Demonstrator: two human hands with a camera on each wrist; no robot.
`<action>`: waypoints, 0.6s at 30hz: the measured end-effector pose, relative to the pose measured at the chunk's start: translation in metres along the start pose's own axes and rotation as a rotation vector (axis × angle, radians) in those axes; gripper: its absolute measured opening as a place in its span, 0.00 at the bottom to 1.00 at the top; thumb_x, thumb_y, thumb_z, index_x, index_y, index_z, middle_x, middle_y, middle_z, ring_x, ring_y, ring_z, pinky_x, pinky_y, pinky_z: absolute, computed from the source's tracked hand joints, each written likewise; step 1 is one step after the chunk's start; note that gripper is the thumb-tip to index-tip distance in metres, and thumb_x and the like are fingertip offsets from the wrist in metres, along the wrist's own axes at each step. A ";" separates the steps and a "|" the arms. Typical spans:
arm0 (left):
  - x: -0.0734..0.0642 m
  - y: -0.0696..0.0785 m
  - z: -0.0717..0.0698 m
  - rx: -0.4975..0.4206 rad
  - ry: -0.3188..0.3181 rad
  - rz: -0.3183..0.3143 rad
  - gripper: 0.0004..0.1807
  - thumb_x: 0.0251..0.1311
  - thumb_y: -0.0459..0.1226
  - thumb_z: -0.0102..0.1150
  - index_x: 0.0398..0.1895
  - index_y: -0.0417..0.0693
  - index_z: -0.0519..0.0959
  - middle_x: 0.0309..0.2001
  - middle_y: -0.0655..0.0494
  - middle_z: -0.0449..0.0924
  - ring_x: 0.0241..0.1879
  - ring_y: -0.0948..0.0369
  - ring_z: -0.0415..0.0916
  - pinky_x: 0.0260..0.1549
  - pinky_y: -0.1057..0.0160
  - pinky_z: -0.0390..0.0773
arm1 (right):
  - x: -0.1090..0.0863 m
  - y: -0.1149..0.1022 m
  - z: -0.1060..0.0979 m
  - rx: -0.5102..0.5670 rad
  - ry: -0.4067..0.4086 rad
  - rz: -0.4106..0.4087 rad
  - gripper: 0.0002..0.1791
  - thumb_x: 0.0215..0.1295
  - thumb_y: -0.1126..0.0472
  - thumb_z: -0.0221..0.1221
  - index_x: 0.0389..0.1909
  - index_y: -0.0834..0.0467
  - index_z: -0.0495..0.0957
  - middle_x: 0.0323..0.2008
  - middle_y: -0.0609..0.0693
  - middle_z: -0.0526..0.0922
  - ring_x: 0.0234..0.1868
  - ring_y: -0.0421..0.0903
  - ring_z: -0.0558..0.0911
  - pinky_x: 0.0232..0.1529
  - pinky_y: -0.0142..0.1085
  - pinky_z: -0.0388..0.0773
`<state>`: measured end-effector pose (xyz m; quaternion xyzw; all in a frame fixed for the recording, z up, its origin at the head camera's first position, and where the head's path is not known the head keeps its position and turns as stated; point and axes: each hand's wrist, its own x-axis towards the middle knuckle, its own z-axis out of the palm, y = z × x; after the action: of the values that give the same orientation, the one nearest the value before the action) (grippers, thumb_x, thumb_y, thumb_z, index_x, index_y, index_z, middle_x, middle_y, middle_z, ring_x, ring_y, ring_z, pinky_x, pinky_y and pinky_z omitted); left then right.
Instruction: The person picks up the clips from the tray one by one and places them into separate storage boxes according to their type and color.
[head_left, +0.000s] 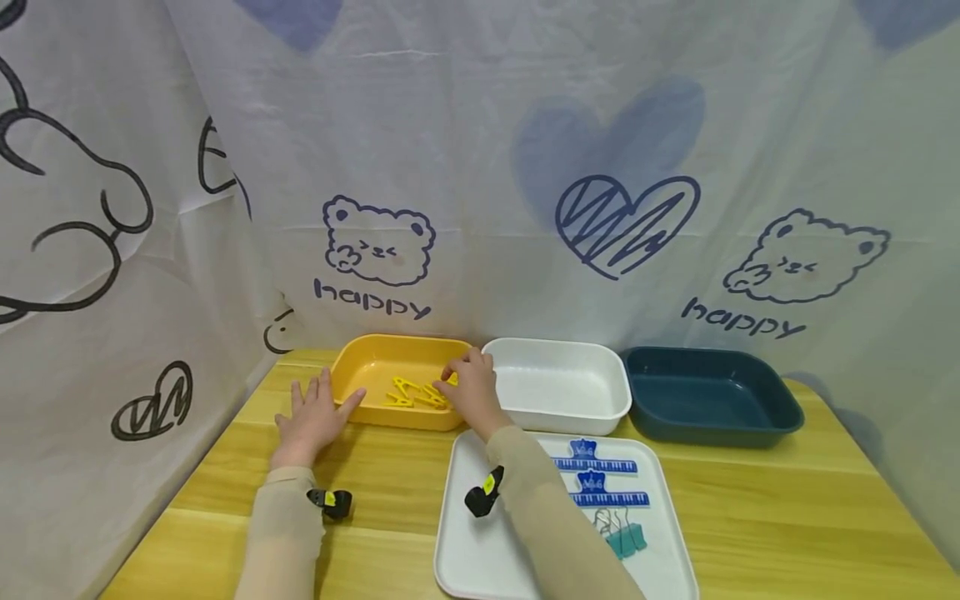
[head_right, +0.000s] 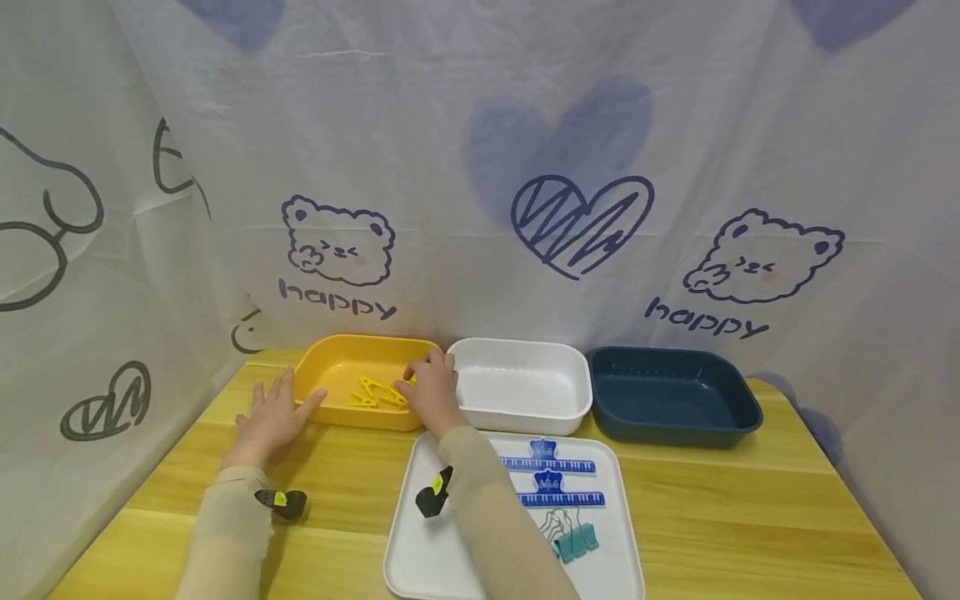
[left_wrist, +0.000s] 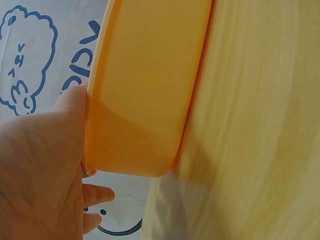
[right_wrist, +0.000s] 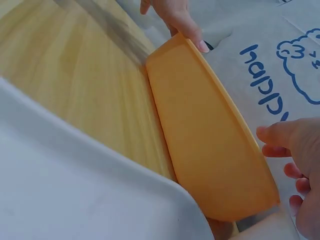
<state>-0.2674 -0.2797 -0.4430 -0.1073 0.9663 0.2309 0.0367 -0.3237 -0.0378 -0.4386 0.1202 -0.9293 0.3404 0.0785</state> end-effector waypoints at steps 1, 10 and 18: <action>0.000 0.000 0.000 -0.001 -0.002 0.000 0.57 0.62 0.72 0.31 0.78 0.41 0.32 0.77 0.32 0.34 0.75 0.34 0.21 0.61 0.20 0.32 | -0.002 0.001 -0.001 0.003 0.004 -0.009 0.10 0.59 0.52 0.68 0.30 0.55 0.82 0.43 0.51 0.71 0.50 0.50 0.65 0.48 0.39 0.66; 0.003 -0.002 0.001 0.006 0.000 -0.004 0.57 0.62 0.73 0.29 0.78 0.42 0.31 0.77 0.32 0.34 0.75 0.34 0.20 0.61 0.19 0.32 | -0.018 0.011 -0.012 0.029 0.026 -0.024 0.10 0.59 0.52 0.68 0.32 0.55 0.82 0.41 0.51 0.70 0.48 0.50 0.65 0.47 0.41 0.65; 0.002 -0.001 0.002 0.004 -0.003 -0.002 0.56 0.63 0.72 0.30 0.77 0.42 0.30 0.77 0.31 0.34 0.75 0.34 0.21 0.61 0.20 0.33 | -0.034 0.014 -0.027 0.075 0.086 -0.092 0.11 0.58 0.54 0.68 0.31 0.58 0.82 0.40 0.52 0.68 0.46 0.51 0.64 0.46 0.40 0.61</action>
<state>-0.2692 -0.2799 -0.4452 -0.1078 0.9666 0.2291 0.0388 -0.2933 -0.0042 -0.4350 0.1507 -0.9052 0.3757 0.1295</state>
